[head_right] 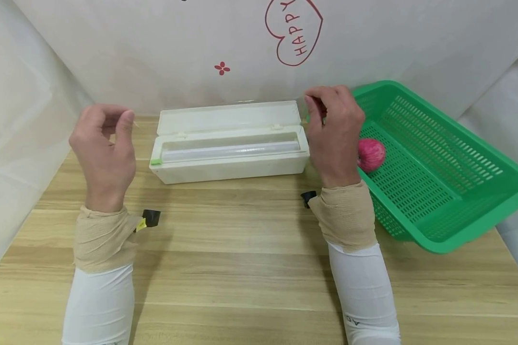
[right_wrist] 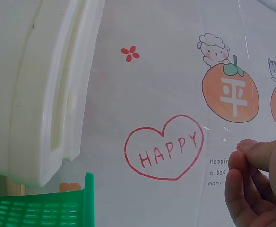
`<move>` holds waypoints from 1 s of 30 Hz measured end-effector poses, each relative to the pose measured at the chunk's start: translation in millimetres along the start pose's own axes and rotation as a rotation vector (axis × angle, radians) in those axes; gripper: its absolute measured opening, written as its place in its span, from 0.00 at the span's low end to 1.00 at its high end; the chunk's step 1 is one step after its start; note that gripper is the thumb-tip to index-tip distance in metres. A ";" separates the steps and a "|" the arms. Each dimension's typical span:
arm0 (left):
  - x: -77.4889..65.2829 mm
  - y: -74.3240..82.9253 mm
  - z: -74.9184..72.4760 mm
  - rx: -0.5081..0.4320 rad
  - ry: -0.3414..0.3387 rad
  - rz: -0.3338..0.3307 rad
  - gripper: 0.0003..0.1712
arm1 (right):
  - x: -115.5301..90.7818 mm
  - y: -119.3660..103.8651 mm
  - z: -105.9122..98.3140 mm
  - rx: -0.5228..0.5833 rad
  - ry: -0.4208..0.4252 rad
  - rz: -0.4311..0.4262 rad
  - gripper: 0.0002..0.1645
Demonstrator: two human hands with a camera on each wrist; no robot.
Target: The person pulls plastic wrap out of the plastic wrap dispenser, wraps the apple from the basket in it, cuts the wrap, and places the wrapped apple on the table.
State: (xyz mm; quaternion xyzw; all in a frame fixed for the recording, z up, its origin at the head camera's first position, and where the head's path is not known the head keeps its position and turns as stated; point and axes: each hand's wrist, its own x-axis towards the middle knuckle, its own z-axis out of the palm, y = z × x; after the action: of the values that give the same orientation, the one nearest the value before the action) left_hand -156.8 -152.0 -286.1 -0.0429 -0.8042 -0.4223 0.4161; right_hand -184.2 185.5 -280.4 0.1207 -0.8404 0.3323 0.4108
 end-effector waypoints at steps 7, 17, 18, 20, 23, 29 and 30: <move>-0.3 3.7 -1.6 -0.014 0.022 -0.007 0.17 | 0.6 -3.0 -2.5 0.009 0.010 0.002 0.21; 0.2 7.4 -3.8 -0.014 0.034 -0.007 0.16 | 1.8 -8.0 -4.2 0.031 0.047 0.076 0.16; 0.3 7.7 -3.9 -0.013 0.036 -0.006 0.16 | 2.1 -8.3 -4.4 0.029 0.048 0.079 0.16; 0.5 8.2 -4.1 -0.010 0.040 -0.004 0.16 | 2.5 -9.1 -4.9 0.029 0.053 0.083 0.16; 0.6 8.9 -4.6 -0.009 0.042 -0.002 0.16 | 2.4 -10.3 -6.6 0.025 0.053 0.073 0.17; 0.8 10.5 -6.0 -0.018 0.052 0.002 0.16 | 1.8 -8.9 -10.1 0.002 0.031 0.006 0.22; 0.8 10.8 -6.2 -0.018 0.053 0.005 0.16 | 1.7 -8.7 -10.4 -0.004 0.028 -0.003 0.23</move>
State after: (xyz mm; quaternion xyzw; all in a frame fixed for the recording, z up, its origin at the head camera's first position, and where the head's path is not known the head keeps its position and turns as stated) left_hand -148.8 -149.8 -276.7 -0.0373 -0.7888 -0.4297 0.4380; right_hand -174.8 186.0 -270.6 0.1164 -0.8350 0.3320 0.4231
